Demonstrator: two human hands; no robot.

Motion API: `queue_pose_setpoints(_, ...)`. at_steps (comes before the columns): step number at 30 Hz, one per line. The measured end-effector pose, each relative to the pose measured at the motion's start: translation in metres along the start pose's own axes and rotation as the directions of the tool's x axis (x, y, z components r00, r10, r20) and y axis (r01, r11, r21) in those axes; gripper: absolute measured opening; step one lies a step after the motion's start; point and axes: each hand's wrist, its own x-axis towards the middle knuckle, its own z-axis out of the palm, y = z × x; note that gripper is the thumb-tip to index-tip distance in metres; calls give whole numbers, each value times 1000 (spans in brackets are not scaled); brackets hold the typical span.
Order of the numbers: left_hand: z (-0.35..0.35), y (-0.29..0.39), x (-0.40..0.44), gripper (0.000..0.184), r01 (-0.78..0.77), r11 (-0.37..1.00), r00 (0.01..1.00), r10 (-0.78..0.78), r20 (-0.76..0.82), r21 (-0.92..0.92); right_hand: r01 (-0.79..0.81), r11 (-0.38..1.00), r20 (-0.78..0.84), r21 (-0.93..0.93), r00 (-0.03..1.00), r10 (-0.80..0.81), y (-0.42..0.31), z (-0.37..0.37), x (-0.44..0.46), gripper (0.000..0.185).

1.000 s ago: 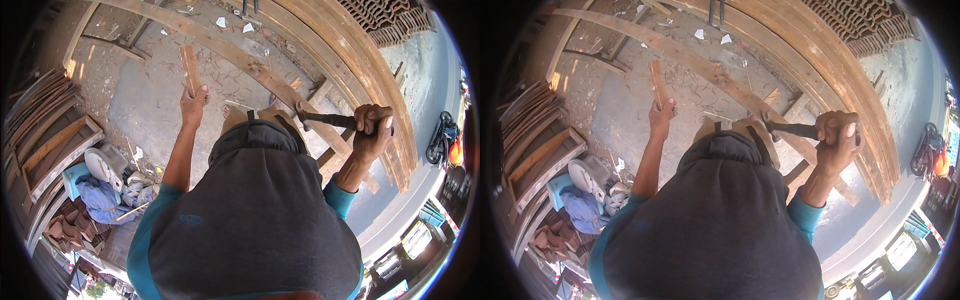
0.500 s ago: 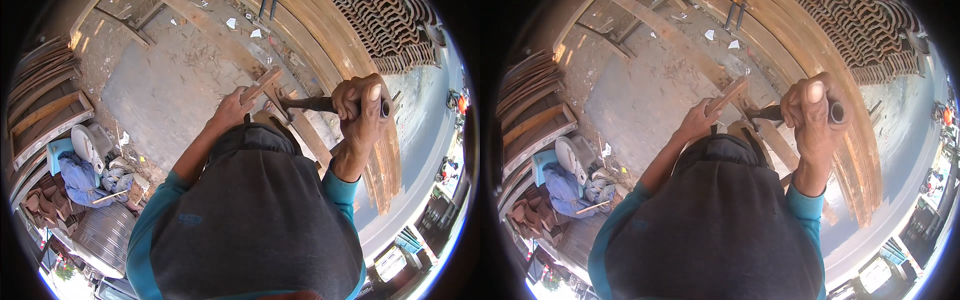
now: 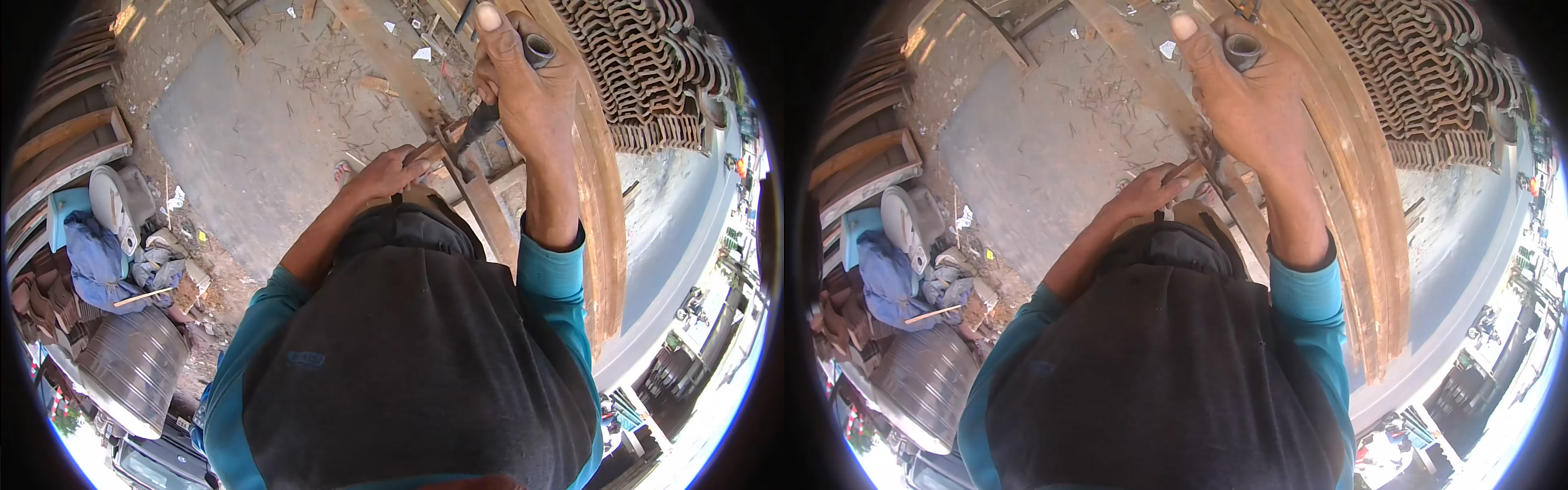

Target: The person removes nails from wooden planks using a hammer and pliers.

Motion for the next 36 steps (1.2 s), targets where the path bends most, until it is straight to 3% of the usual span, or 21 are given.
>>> queue_pose_setpoints(1, 3, -5, 1, 47, -86, 991, 992, 95, -82, 103, -66, 997, -24, -26, 998, 65, -7, 6, 3, 40)
queue_pose_setpoints(2, 6, -10, 1, 47, -88, 991, 992, 96, -83, 100, -38, 982, -34, -184, 999, 32, -18, 11, 9, 39)
queue_pose_setpoints(4, 13, -5, -6, 48, -102, 892, 943, 227, -244, 440, -11, 977, -44, -211, 999, 2, -18, 17, 18, 40)
queue_pose_setpoints(7, 6, 20, -20, 49, 29, 871, 955, 120, -271, 490, 29, 969, -57, -247, 997, -45, -14, 20, 31, 40)
queue_pose_setpoints(14, 3, 0, -16, 44, -36, 870, 957, 172, -233, 492, -68, 965, -69, -252, 996, 52, -18, 32, 43, 39)
queue_pose_setpoints(21, 6, -2, -17, 40, -73, 862, 939, 229, -257, 501, -36, 944, -129, -328, 992, -7, 10, 31, 59, 38)
queue_pose_setpoints(23, 7, -2, -18, 40, -66, 864, 937, 225, -266, 499, 58, 997, -96, -42, 993, -62, 14, 20, 44, 41)
queue_pose_setpoints(25, 7, 2, -20, 39, -57, 866, 941, 213, -262, 497, 44, 998, -226, 46, 973, -32, 2, 10, 9, 40)
queue_pose_setpoints(27, 5, 12, -23, 39, -20, 860, 952, 172, -253, 510, 256, 945, -172, 202, 959, -223, 11, -16, -21, 37)
queue_pose_setpoints(28, 5, 15, -23, 39, 7, 847, 962, 139, -235, 531, 255, 944, -164, 207, 961, -224, 14, -16, -22, 37)
queue_pose_setpoints(32, 2, 5, -10, 38, 18, 832, 977, 104, -188, 555, 182, 972, -62, 151, 983, -175, 4, 4, -15, 43)
queue_pose_setpoints(34, 11, 2, -9, 38, 51, 793, 970, 105, -218, 607, 123, 986, -79, -112, 988, -132, 12, 14, 19, 44)
queue_pose_setpoints(36, 14, 5, -7, 37, 19, 784, 975, 123, -185, 620, 136, 974, -168, -183, 972, -167, 9, 8, 12, 44)
